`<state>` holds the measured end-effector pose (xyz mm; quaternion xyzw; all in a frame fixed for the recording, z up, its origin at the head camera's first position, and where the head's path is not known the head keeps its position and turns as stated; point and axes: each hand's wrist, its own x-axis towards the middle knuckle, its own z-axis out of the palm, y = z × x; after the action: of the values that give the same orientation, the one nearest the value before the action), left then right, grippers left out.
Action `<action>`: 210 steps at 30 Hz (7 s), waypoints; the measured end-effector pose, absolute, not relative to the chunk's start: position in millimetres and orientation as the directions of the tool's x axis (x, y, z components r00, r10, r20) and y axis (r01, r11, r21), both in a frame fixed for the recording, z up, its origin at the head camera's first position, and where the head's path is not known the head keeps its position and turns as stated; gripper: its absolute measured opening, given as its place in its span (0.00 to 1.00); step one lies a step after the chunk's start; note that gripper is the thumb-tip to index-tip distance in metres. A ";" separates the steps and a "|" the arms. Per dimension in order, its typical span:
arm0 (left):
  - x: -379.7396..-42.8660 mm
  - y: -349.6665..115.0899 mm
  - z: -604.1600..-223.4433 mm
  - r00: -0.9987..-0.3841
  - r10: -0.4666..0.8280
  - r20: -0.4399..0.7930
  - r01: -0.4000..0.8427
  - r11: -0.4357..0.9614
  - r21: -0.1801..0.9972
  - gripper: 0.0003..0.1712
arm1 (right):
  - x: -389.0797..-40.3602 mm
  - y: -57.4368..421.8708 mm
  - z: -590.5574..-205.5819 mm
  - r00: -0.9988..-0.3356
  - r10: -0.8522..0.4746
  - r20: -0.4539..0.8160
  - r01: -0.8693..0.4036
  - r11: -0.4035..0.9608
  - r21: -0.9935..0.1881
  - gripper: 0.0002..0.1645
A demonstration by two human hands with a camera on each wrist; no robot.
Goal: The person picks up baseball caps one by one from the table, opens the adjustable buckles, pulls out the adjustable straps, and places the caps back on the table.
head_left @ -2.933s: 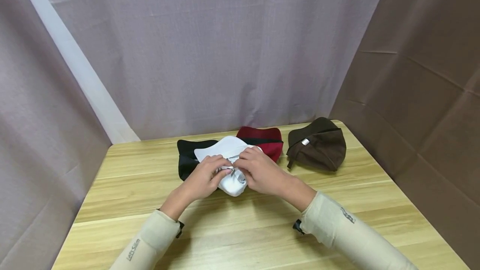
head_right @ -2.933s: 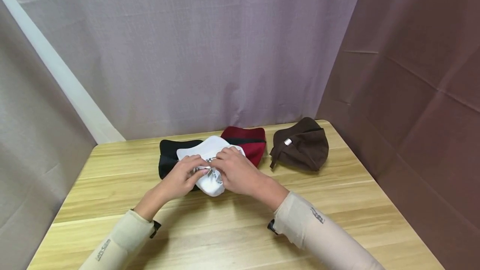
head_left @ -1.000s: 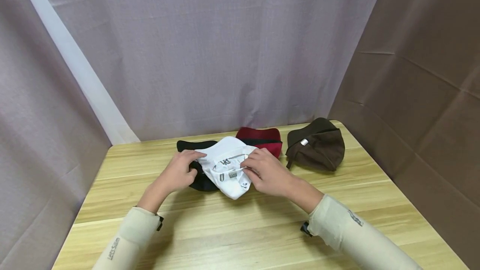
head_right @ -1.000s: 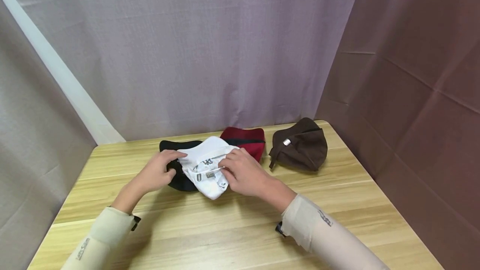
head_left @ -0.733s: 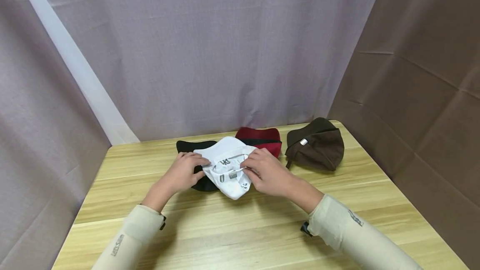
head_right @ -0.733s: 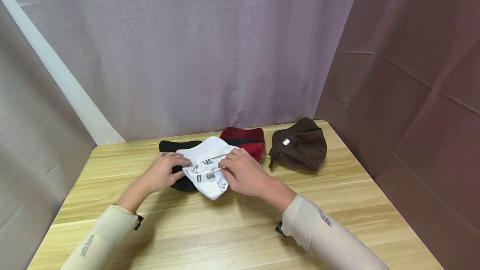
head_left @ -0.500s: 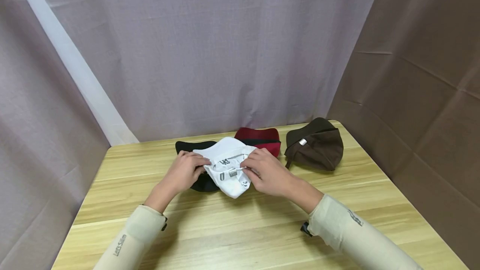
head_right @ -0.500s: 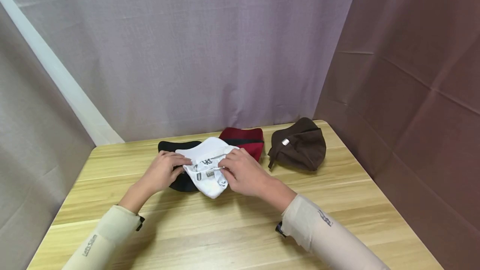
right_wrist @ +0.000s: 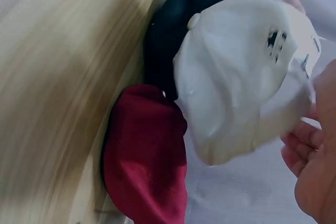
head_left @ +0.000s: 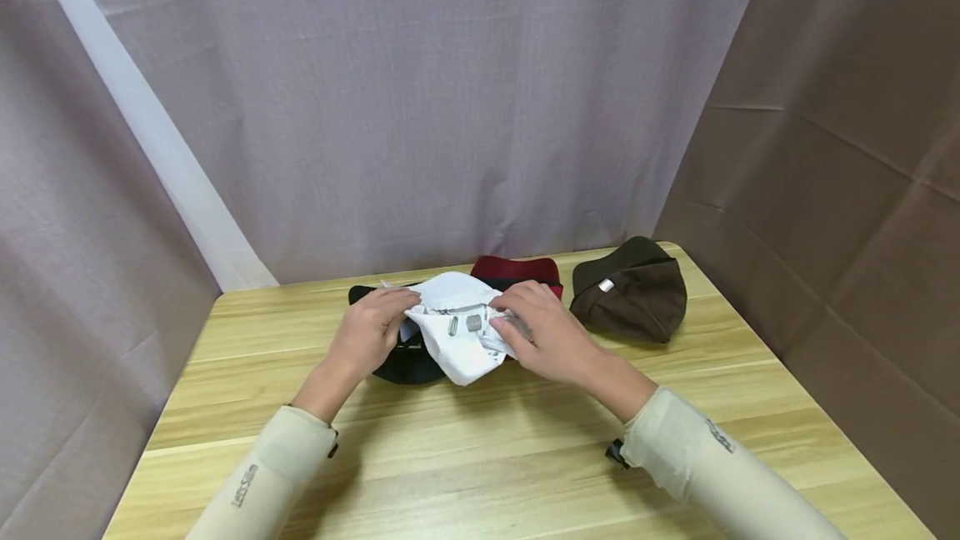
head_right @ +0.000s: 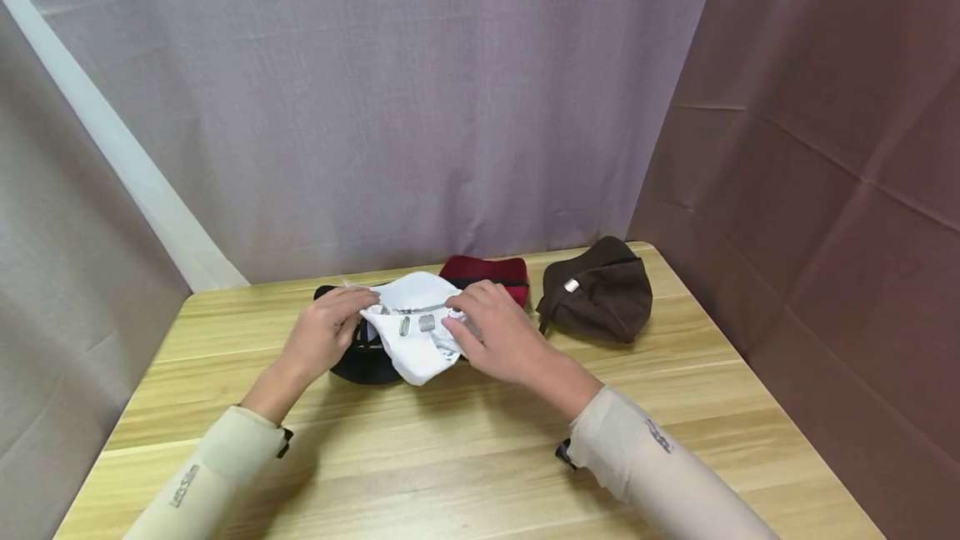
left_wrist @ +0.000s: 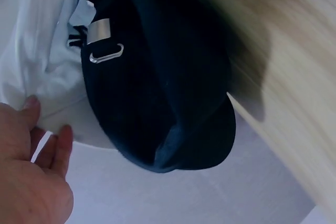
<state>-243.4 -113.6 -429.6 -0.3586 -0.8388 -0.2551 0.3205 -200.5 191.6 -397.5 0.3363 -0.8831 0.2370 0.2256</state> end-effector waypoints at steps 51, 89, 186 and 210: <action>-230.4 -274.4 -420.6 -0.798 -0.397 0.454 0.085 0.670 0.737 0.23 | -212.4 210.1 -415.2 -0.730 -0.383 0.566 -0.641 0.672 -0.372 0.20; -236.2 -315.5 -456.1 -0.925 -0.179 -0.334 -0.360 0.687 0.631 0.43 | -196.1 189.9 -434.1 -0.735 -0.504 0.454 -0.659 0.689 -0.302 0.22; -212.8 -116.9 -452.4 -0.861 0.373 0.346 0.505 0.543 0.670 0.08 | -203.4 126.9 -426.8 -0.830 -0.530 0.175 -0.511 0.596 -0.619 0.30; -209.2 -112.6 -454.2 -0.795 0.431 0.428 0.603 0.482 0.635 0.10 | -213.7 99.8 -436.1 -0.787 -0.526 0.321 -0.616 0.640 -0.460 0.10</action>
<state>-209.2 -112.6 -454.2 -0.3026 -0.8544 -0.4091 0.1056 -213.7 99.8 -436.1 0.3165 -0.9021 0.2825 0.0790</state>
